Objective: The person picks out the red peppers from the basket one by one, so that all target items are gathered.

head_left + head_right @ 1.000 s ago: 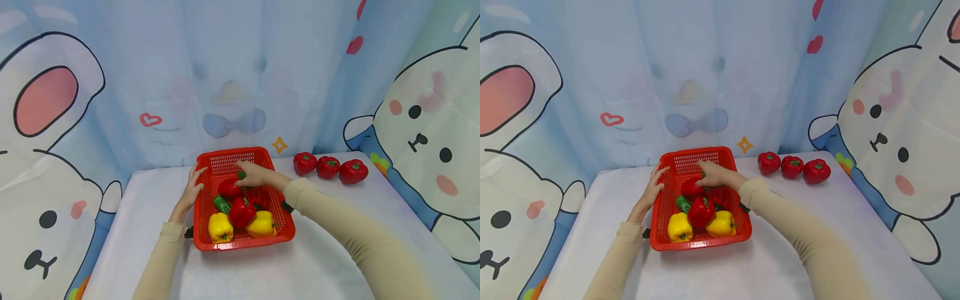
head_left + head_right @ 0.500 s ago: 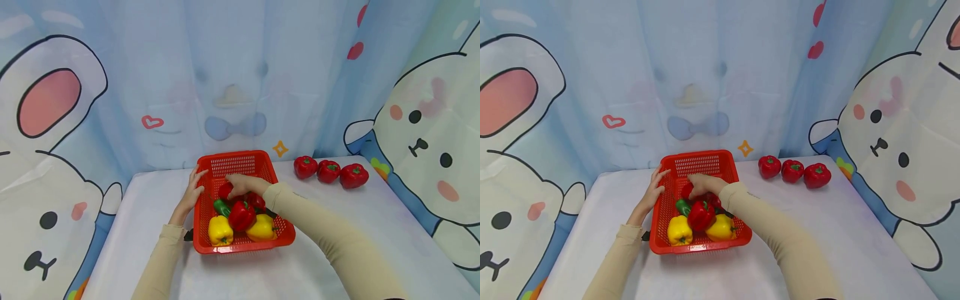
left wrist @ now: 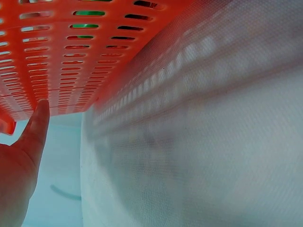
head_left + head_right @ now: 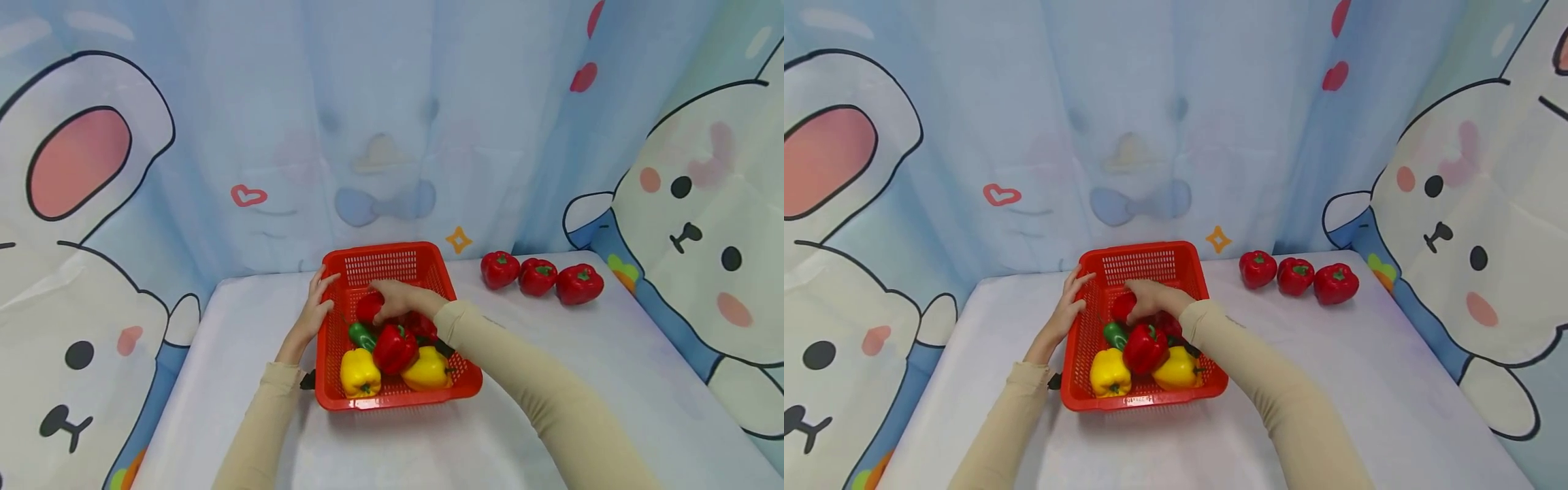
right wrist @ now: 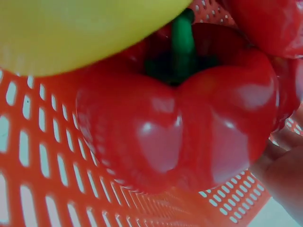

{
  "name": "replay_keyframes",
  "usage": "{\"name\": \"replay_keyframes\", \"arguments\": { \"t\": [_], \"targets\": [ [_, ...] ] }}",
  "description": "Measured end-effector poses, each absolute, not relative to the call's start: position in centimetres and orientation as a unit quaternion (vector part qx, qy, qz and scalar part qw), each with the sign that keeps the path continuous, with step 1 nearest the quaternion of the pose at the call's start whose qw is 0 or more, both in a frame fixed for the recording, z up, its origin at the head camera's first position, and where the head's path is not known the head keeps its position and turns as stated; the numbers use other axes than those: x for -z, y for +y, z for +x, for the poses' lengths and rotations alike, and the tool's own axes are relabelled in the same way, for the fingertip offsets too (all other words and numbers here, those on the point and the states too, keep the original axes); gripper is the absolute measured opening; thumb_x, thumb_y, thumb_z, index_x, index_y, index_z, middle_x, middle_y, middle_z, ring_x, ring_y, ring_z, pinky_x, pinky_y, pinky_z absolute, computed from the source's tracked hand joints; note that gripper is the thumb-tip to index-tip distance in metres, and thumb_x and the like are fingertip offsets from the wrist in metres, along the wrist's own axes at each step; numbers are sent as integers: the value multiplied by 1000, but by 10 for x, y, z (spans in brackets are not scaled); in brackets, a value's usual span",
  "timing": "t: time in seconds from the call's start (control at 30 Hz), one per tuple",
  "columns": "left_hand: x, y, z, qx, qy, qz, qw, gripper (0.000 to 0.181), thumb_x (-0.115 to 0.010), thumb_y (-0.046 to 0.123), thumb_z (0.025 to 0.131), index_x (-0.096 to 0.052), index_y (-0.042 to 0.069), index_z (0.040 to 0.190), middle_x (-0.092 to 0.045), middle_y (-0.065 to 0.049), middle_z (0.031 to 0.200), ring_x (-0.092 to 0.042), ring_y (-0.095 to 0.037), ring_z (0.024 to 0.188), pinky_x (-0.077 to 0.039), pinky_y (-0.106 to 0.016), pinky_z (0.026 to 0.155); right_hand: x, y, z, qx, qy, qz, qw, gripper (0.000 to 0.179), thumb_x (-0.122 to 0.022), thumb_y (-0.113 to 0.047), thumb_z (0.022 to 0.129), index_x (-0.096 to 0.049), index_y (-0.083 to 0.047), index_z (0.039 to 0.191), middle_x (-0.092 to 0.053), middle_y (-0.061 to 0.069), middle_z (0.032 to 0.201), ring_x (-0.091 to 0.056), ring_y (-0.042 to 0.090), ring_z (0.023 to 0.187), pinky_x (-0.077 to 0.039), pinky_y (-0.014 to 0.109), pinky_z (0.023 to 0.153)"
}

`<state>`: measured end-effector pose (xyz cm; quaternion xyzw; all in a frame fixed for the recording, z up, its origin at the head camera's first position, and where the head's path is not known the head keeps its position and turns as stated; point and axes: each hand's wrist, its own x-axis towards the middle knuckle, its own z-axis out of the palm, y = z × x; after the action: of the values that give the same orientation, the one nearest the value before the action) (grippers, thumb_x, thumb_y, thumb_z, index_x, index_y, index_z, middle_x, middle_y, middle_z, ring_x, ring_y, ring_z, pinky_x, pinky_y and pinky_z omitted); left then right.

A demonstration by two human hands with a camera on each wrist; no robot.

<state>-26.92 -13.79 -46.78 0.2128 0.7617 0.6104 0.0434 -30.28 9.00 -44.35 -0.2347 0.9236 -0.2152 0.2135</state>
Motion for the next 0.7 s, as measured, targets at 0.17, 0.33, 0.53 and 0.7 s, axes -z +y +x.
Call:
{"name": "replay_keyframes", "arguments": {
  "t": [0.17, 0.33, 0.53, 0.7],
  "targets": [
    [468, -139, -270, -608, 764, 212, 46, 63, -36, -10, 83, -33, -11, 146, 8, -21, 162, -3, -42, 146, -30, -44, 100, 437, 92, -305, 233, 930, -240, 151, 77, -79, -28, 81, -44, -4, 145, -53, 13, 138, -53, 28, 118, -44, 42, 100],
    [468, -138, -272, -603, 766, 218, 42, 63, -37, -9, 84, -35, -8, 147, 7, -21, 162, 0, -42, 147, -28, -42, 96, 431, 99, -308, 291, 925, -219, 109, 77, -78, -29, 81, -44, -5, 145, -53, 13, 138, -53, 29, 116, -48, 42, 95],
    [468, -138, -271, -607, 764, 215, 42, 64, -37, -9, 83, -35, -8, 146, 7, -21, 162, 6, -41, 147, -25, -44, 99, 425, 107, -307, 349, 909, -197, 112, 79, -77, -30, 82, -38, -8, 148, -50, 14, 139, -51, 30, 118, -49, 42, 94],
    [467, -138, -269, -612, 761, 210, 43, 64, -37, -10, 82, -35, -9, 146, 7, -20, 162, 4, -41, 147, -24, -46, 102, 423, 113, -304, 355, 909, -188, 108, 80, -77, -30, 81, -38, -8, 147, -48, 15, 142, -48, 31, 124, -47, 44, 97]
  ]
}}
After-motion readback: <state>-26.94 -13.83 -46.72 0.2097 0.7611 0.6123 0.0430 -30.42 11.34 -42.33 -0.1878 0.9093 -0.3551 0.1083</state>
